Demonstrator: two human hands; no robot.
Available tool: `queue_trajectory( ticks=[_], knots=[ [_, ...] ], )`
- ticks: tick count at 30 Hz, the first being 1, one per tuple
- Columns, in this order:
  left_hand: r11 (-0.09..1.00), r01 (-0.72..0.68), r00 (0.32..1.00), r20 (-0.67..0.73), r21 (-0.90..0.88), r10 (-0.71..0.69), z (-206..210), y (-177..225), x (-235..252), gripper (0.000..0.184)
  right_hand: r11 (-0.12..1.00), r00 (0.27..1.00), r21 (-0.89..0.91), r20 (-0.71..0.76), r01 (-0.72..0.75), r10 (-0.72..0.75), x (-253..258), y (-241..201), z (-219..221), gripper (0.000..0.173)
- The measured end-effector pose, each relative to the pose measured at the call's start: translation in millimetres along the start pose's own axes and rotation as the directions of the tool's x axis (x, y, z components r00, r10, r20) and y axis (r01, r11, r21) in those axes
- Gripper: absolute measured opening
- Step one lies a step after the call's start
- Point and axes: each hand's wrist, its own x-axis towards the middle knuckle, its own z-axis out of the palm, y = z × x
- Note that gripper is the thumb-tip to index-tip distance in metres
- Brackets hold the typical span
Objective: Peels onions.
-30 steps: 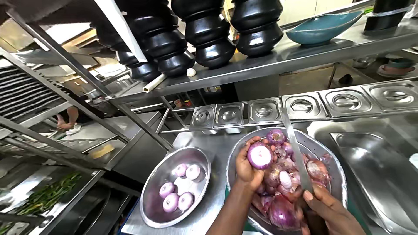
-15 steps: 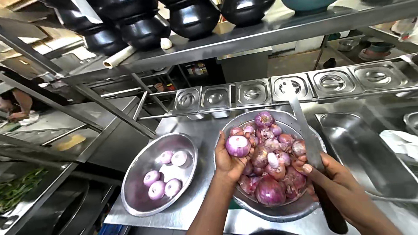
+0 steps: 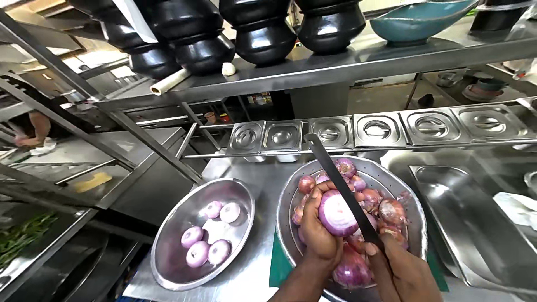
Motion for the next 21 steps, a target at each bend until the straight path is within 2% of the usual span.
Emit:
queue_trajectory(
  ticks=[7, 13, 17, 21],
  knots=[
    [0.997, -0.073, 0.997, 0.035, 0.004, 0.073, 5.7, -0.9, -2.9, 0.049, 1.0, 0.999, -0.026, -0.044, 0.006, -0.007, 1.9, -5.9, 1.7, 0.049],
    [0.99, -0.137, 0.988, 0.081, 0.039, 0.133, 3.9, -2.2, -6.0, 0.049, 0.995, 0.998, 0.093, -0.056, 0.017, -0.012, 0.4, -4.4, 3.5, 0.048],
    [0.996, -0.092, 0.986, 0.141, 0.005, 0.09, 5.1, 1.7, -9.3, 0.047, 0.972, 0.999, 0.235, -0.035, 0.022, -0.014, 0.2, -0.5, 1.5, 0.05],
    [0.998, -0.053, 0.978, 0.201, -0.025, 0.057, 8.1, 7.2, -12.5, 0.048, 0.959, 0.997, 0.277, -0.055, 0.062, -0.049, 1.3, 1.1, 1.1, 0.052]
  ],
)
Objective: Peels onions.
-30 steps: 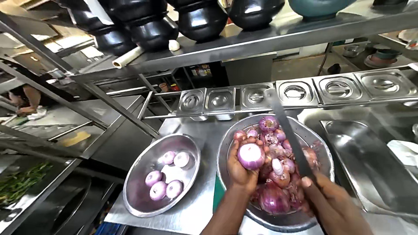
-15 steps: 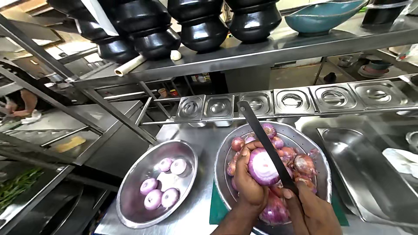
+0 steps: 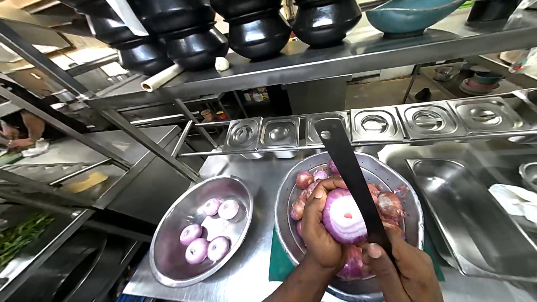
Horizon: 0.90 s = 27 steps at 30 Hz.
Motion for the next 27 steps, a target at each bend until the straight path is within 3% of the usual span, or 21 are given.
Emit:
queue_trajectory(
  ticks=[14, 20, 27],
  knots=[
    [0.995, -0.05, 0.992, 0.117, 0.092, 0.039, -5.6, 7.7, -3.1, 0.045, 0.99, 0.995, -0.112, -0.037, 0.086, -0.09, 6.3, -3.9, -2.4, 0.055],
    [0.994, -0.045, 0.995, 0.089, 0.102, 0.036, -4.0, 6.8, -6.4, 0.044, 0.983, 0.986, -0.114, -0.066, 0.144, -0.152, 10.6, 2.5, -1.2, 0.059],
    [0.998, 0.053, 0.982, 0.178, 0.014, -0.055, -0.6, 11.8, -3.4, 0.047, 0.962, 0.973, -0.169, -0.05, 0.213, -0.224, 14.5, 6.2, -3.1, 0.06]
  ],
)
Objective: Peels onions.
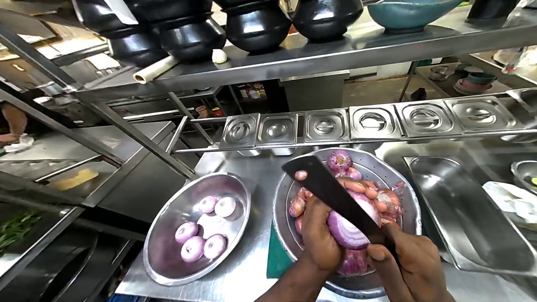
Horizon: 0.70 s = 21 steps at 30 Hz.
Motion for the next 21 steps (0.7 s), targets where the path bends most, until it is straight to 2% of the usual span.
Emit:
queue_trajectory(
  ticks=[4, 8, 10, 14, 21],
  knots=[
    [0.998, -0.004, 1.0, -0.01, 0.066, 0.005, 1.4, 2.5, 3.7, 0.049, 0.957, 0.984, -0.236, -0.005, 0.172, -0.178, -3.1, 0.7, 3.8, 0.059],
    [0.992, -0.023, 0.998, -0.053, 0.122, 0.03, 4.9, 3.4, 4.9, 0.047, 0.905, 0.955, -0.313, 0.025, 0.288, -0.295, -2.8, 0.5, 4.7, 0.057],
    [0.996, -0.01, 0.998, -0.067, 0.087, 0.016, 3.6, 1.0, 5.1, 0.048, 0.924, 0.965, -0.286, 0.016, 0.254, -0.26, -1.7, 2.8, 0.0, 0.06],
    [0.999, 0.016, 0.996, -0.09, 0.047, -0.011, 0.5, -2.2, 5.6, 0.05, 0.963, 0.993, -0.254, -0.058, 0.086, -0.104, 7.4, 3.1, -8.6, 0.073],
    [0.999, 0.004, 0.993, -0.119, 0.04, 0.001, 5.4, -3.4, 5.4, 0.05, 0.926, 0.992, -0.371, -0.076, 0.069, -0.105, 13.0, 3.7, -4.5, 0.066]
  ],
)
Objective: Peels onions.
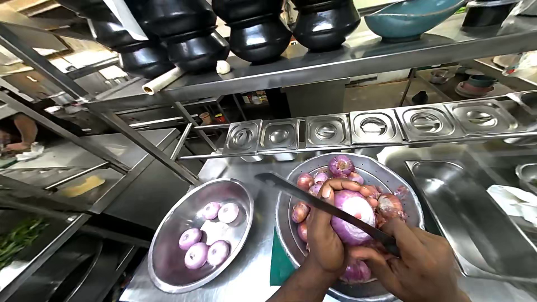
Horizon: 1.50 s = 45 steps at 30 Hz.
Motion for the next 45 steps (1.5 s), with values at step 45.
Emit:
queue_trajectory(
  ticks=[45],
  knots=[
    [0.844, 0.166, 0.985, -0.119, 0.51, -0.122, -15.6, -2.7, 23.9, 0.031, 0.979, 0.977, -0.071, 0.108, 0.193, -0.185, 17.3, 45.0, -1.0, 0.064]
  ],
)
